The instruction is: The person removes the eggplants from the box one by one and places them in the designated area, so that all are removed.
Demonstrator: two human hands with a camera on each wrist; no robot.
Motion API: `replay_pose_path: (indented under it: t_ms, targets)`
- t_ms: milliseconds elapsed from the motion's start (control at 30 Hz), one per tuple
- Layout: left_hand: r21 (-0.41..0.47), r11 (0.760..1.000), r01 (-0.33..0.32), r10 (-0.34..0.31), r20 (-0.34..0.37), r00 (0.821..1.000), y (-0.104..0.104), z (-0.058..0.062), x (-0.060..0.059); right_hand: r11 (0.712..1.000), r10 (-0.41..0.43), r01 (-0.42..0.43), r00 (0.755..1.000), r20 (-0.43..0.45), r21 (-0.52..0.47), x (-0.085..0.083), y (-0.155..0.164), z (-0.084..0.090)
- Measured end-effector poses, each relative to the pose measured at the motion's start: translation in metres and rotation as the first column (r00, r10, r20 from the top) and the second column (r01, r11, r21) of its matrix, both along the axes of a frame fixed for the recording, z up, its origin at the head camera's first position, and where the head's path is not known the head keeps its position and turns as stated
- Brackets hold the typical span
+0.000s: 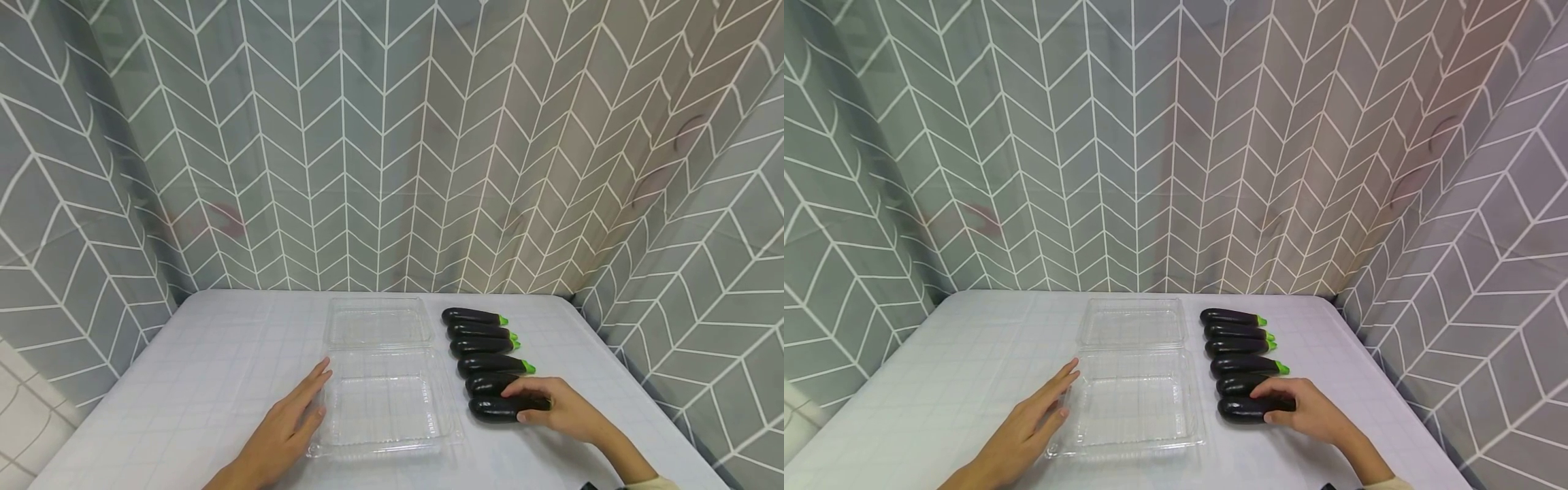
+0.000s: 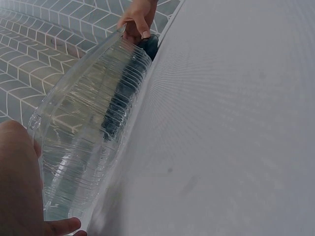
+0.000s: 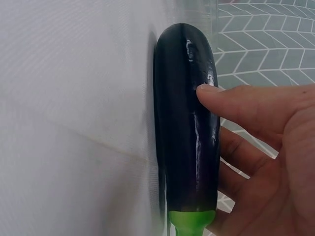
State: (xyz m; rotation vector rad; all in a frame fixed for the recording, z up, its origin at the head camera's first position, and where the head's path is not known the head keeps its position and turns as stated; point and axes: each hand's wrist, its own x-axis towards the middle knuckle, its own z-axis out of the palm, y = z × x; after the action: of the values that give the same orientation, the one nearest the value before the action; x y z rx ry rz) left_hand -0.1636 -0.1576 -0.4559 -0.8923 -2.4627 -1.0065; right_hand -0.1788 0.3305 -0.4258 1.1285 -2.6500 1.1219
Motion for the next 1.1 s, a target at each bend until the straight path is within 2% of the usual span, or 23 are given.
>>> replay_pose_path:
  t_ms: [200,467,600,767,1100]
  targets:
    - [0.006,1.0,-0.002,0.002,-0.015,1.0,0.0,0.0,0.0,1.0,-0.008,0.008,0.999,-0.042,0.014,-0.001,0.0,-0.003]
    - [0.012,1.0,-0.004,0.004,-0.005,1.0,0.001,0.001,0.001,0.998,-0.029,0.035,0.994,-0.109,0.058,0.013,-0.016,0.02]
    - [0.011,1.0,-0.006,0.006,0.002,1.0,0.001,0.002,0.002,0.996,-0.033,0.045,0.989,-0.147,0.08,0.011,-0.012,0.014]
    - [0.016,1.0,-0.004,0.004,0.005,1.0,0.001,0.002,0.002,0.994,-0.029,0.045,0.988,-0.153,0.099,0.005,-0.004,0.005]
    - [0.005,1.0,0.002,-0.002,0.004,1.0,-0.001,0.0,0.0,0.99,-0.032,0.055,0.984,-0.174,0.129,0.004,0.001,0.005]
